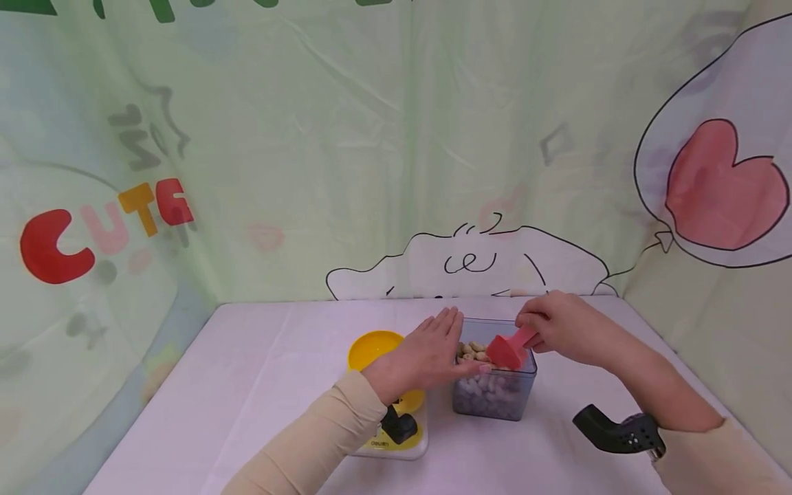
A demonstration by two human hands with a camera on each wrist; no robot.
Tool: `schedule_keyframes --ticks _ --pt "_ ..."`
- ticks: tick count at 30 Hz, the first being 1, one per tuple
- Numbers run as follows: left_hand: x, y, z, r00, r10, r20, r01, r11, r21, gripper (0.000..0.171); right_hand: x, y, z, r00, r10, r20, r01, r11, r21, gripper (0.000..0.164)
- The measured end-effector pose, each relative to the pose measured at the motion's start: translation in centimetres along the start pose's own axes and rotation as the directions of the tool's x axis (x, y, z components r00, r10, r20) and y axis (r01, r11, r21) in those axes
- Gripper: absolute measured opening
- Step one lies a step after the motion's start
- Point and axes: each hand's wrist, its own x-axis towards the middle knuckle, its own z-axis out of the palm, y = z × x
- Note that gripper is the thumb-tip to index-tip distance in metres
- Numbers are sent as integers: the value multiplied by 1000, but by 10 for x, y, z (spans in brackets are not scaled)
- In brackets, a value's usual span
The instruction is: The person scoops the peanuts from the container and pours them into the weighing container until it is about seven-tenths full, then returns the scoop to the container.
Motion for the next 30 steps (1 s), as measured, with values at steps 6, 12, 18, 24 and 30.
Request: schedule_keyframes --ticks 6,12,18,24,30 --pt "-1 1 -1 1000 1 -8 -1 1000 -2 98 2 -10 -7 995 -31 -98 22 996 -88 24" --pt "-4 1 1 999 -22 -40 20 999 -45 101 5 -8 4 992 -43 -118 25 989 -144 21" --pt "-6 5 5 996 -51 -78 44 995 -87 109 12 -4 11 996 4 -85 -11 997 -74 23" --pt "-6 9 5 995 -59 -79 55 997 -45 108 20 5 8 996 84 24 -86 992 88 30" --pt "-5 9 4 995 -67 -69 66 998 -17 109 23 16 10 991 122 61 -131 973 189 36"
